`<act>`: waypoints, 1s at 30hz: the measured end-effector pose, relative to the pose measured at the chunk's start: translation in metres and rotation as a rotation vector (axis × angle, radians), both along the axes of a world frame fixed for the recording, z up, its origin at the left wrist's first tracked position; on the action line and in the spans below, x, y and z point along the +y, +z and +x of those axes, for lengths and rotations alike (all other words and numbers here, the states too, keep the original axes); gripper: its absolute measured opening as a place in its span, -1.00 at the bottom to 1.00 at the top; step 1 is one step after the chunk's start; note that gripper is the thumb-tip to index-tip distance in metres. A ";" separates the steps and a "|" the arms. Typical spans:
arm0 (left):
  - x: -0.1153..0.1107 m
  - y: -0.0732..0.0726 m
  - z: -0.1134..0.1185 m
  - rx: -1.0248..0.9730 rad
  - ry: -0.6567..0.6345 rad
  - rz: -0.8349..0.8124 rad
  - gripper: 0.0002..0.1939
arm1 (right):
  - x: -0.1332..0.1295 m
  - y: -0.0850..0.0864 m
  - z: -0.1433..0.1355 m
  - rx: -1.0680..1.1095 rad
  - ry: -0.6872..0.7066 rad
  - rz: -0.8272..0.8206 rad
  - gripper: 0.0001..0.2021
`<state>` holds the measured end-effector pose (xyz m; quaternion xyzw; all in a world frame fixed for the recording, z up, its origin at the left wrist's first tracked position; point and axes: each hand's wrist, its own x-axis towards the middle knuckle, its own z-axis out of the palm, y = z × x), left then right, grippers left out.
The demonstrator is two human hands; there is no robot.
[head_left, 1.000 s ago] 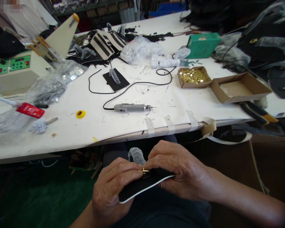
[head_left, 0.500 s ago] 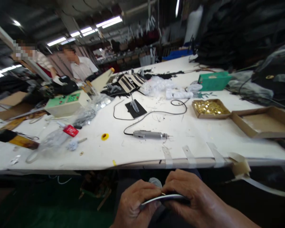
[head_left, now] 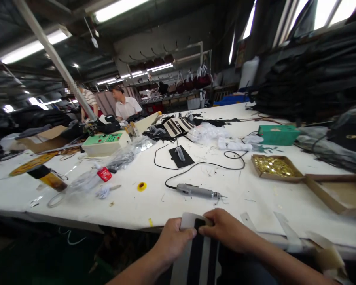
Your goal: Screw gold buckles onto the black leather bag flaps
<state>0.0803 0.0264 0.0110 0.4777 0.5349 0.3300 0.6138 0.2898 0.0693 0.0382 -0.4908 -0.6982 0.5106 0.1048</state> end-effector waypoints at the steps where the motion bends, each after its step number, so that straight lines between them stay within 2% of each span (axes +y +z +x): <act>1: 0.005 0.000 -0.002 0.003 -0.004 -0.018 -0.66 | 0.006 0.000 -0.002 -0.009 0.008 -0.015 -0.83; 4: 0.022 -0.003 -0.005 0.020 -0.021 -0.061 -0.69 | 0.024 -0.003 -0.007 -0.018 0.022 -0.057 -0.81; 8: 0.042 -0.008 -0.008 0.088 -0.033 -0.065 -0.74 | 0.045 -0.015 -0.013 -0.044 0.023 -0.065 -0.82; 12: 0.057 -0.016 -0.012 0.204 -0.051 -0.010 -0.78 | 0.058 -0.026 -0.018 -0.099 0.027 -0.071 -0.82; 17: 0.070 -0.025 -0.017 0.365 -0.099 0.129 -0.80 | 0.067 -0.031 -0.024 -0.166 0.027 -0.088 -0.81; 19: 0.071 -0.027 -0.018 0.435 -0.097 0.217 -0.72 | 0.069 -0.031 -0.027 -0.209 0.033 -0.081 -0.81; 22: 0.065 -0.029 -0.020 0.524 -0.040 0.348 -0.37 | 0.070 -0.030 -0.032 -0.275 0.045 -0.038 -0.80; 24: 0.058 -0.032 -0.022 0.594 -0.011 0.495 -0.30 | 0.069 -0.029 -0.034 -0.305 0.052 -0.006 -0.80; 27: 0.050 -0.039 -0.023 0.692 -0.072 0.745 -0.57 | 0.069 -0.028 -0.038 -0.339 0.049 0.012 -0.81; 30: 0.049 -0.046 -0.022 0.711 -0.122 0.787 -0.79 | 0.070 -0.029 -0.040 -0.367 0.039 0.019 -0.81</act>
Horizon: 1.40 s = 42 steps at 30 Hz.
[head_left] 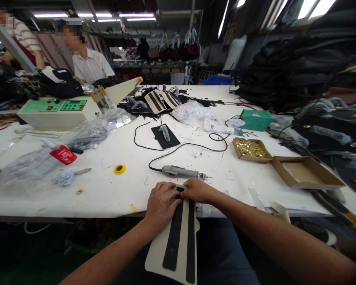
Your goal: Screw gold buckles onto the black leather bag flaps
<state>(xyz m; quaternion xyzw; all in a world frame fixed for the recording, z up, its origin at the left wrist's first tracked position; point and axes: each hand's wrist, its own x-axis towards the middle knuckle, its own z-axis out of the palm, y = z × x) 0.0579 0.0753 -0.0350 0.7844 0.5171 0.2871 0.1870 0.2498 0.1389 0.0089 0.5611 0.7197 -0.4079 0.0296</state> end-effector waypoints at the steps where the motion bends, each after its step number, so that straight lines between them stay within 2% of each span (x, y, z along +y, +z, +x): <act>1: 0.001 -0.002 0.001 -0.003 0.009 -0.009 -0.81 | 0.000 -0.001 0.000 -0.007 -0.008 0.006 -0.82; 7: 0.006 -0.011 0.002 0.000 0.055 -0.038 -0.80 | -0.001 -0.013 0.003 0.018 -0.122 0.123 -0.76; 10: 0.007 -0.010 0.001 0.012 0.049 -0.045 -0.80 | -0.003 -0.016 0.006 0.081 -0.138 0.107 -0.85; 15: 0.008 -0.008 0.001 0.055 0.033 -0.047 -0.80 | -0.007 -0.018 0.005 0.057 -0.183 0.206 -0.83; 19: 0.007 -0.009 0.002 0.068 0.014 -0.021 -0.81 | -0.009 -0.019 0.004 0.040 -0.227 0.217 -0.82; 23: 0.005 -0.018 0.000 0.078 -0.005 0.034 -0.82 | -0.019 -0.018 0.004 0.033 -0.271 0.240 -0.78; 26: 0.009 -0.027 -0.001 0.086 -0.025 0.057 -0.79 | -0.032 -0.021 0.013 0.079 -0.342 0.351 -0.69; 28: 0.011 -0.030 -0.002 0.088 -0.035 0.066 -0.78 | -0.044 -0.023 0.031 0.138 -0.403 0.493 -0.70; 31: 0.011 -0.031 -0.002 0.096 -0.037 0.070 -0.76 | -0.063 -0.024 0.086 0.103 -0.522 0.637 -0.84; 35: 0.010 -0.030 -0.002 0.106 -0.040 0.076 -0.75 | -0.074 -0.025 0.185 -0.099 -0.708 0.649 -0.86; 37: 0.011 -0.031 -0.002 0.104 -0.040 0.079 -0.75 | -0.073 -0.027 0.223 -0.168 -0.757 0.642 -0.84; 39: 0.012 -0.033 -0.002 0.097 -0.039 0.075 -0.75 | -0.069 -0.031 0.245 -0.217 -0.756 0.625 -0.83; 42: 0.012 -0.033 -0.002 0.083 -0.036 0.062 -0.78 | -0.058 -0.036 0.255 -0.258 -0.705 0.585 -0.83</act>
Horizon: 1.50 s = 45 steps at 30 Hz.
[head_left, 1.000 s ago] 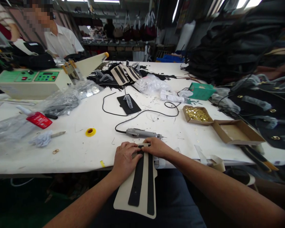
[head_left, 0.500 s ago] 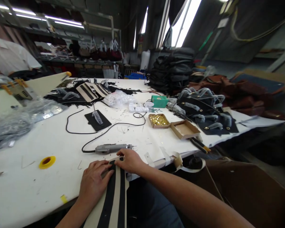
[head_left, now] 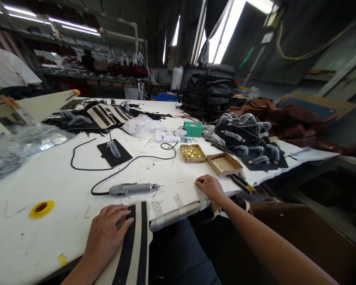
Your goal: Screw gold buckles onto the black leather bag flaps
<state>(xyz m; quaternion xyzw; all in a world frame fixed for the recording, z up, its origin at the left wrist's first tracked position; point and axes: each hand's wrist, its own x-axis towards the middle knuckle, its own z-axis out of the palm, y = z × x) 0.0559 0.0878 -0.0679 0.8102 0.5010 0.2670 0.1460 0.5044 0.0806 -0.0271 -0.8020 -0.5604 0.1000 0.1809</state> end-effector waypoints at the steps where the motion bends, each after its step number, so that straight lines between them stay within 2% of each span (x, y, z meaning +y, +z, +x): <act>1: -0.001 0.001 0.000 -0.003 0.001 -0.007 -0.79 | 0.003 -0.001 0.001 -0.009 0.013 -0.021 -0.83; 7: -0.005 0.020 0.005 0.031 0.036 -0.073 -0.85 | 0.021 0.002 0.005 -0.073 0.115 -0.134 -0.77; 11: -0.004 0.028 0.007 0.024 0.056 -0.084 -0.84 | 0.025 0.001 0.003 -0.301 0.196 -0.158 -0.65; 14: -0.005 0.028 0.006 0.005 0.061 -0.085 -0.84 | 0.024 -0.003 -0.002 -0.440 0.214 -0.158 -0.58; 19: -0.006 0.023 0.004 -0.037 0.071 -0.070 -0.83 | 0.024 -0.012 0.003 -0.418 0.161 -0.084 -0.65; 22: -0.006 0.021 0.003 -0.055 0.081 -0.070 -0.84 | 0.023 -0.006 -0.003 -0.402 0.146 -0.080 -0.68; 25: -0.006 0.020 0.003 -0.077 0.078 -0.069 -0.84 | 0.017 0.012 -0.046 -0.230 0.193 0.004 -0.71; 26: -0.006 0.019 0.002 -0.082 0.078 -0.069 -0.84 | 0.015 0.018 -0.069 -0.113 0.240 0.026 -0.72; 28: -0.006 0.019 0.002 -0.087 0.080 -0.070 -0.83 | 0.010 0.029 -0.125 0.172 0.397 -0.045 -0.71; 31: -0.006 0.019 0.001 -0.086 0.081 -0.064 -0.82 | 0.011 0.029 -0.203 0.401 0.651 -0.105 -0.77; 33: -0.006 0.019 0.000 -0.083 0.070 -0.062 -0.82 | 0.016 0.019 -0.236 0.409 0.746 -0.106 -0.81; 35: -0.005 0.018 -0.001 -0.085 0.065 -0.058 -0.84 | 0.022 0.009 -0.250 0.368 0.779 -0.109 -0.83; 38: -0.005 0.014 -0.002 -0.090 0.069 -0.055 -0.83 | 0.027 0.000 -0.253 0.295 0.790 -0.116 -0.84; 45: -0.005 0.014 -0.004 -0.102 0.059 -0.070 -0.84 | 0.027 0.004 -0.256 0.206 0.764 -0.146 -0.88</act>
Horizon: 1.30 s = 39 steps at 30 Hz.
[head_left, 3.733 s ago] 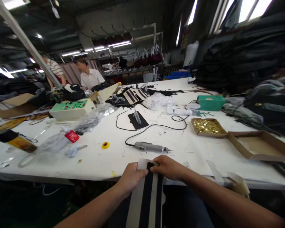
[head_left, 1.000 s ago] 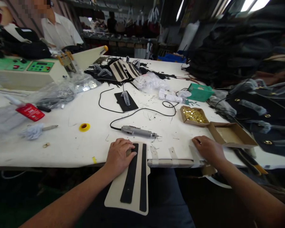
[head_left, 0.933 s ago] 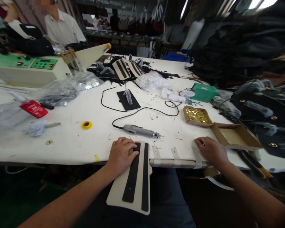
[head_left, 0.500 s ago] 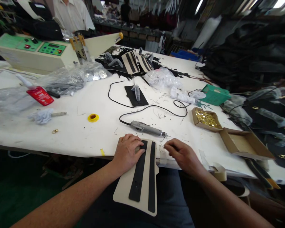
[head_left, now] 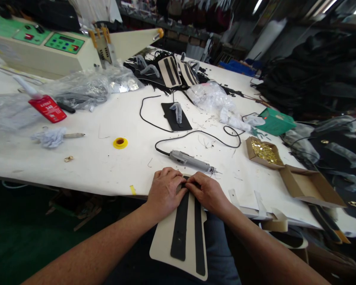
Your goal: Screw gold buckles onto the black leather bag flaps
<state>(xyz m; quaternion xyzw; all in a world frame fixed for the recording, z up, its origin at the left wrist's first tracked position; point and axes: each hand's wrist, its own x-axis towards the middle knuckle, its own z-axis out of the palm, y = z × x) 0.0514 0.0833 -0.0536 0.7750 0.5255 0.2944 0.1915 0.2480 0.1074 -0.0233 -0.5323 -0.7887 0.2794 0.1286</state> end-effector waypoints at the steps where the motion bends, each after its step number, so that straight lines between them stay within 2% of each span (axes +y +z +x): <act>1: 0.000 0.001 0.000 -0.003 -0.003 -0.004 -0.83 | 0.001 0.000 -0.001 -0.002 -0.015 -0.011 -0.89; 7: 0.001 0.004 0.000 -0.008 -0.008 -0.032 -0.82 | 0.010 0.000 -0.006 0.035 -0.126 -0.157 -0.87; 12: 0.002 0.001 -0.001 -0.005 -0.007 -0.035 -0.80 | 0.024 0.002 -0.003 0.098 -0.148 -0.292 -0.87; 16: 0.001 0.000 -0.001 0.000 -0.007 -0.018 -0.77 | 0.031 0.001 0.000 0.136 -0.115 -0.367 -0.84; 23: 0.001 -0.002 0.000 0.007 0.002 0.000 -0.77 | 0.014 -0.002 0.001 0.116 -0.160 -0.217 -0.86; 32: -0.002 -0.001 -0.002 0.049 0.013 -0.012 -0.77 | 0.010 -0.001 0.001 0.141 -0.107 -0.183 -0.76; 35: -0.002 0.001 -0.003 0.050 0.023 -0.028 -0.78 | 0.010 0.005 0.007 0.168 -0.073 -0.209 -0.69; 37: -0.003 0.002 -0.003 0.044 0.026 -0.034 -0.81 | 0.015 0.011 0.014 0.159 -0.085 -0.077 -0.70; 39: -0.003 0.002 -0.003 0.040 0.027 -0.026 -0.82 | 0.024 0.016 0.021 0.070 -0.115 0.177 -0.72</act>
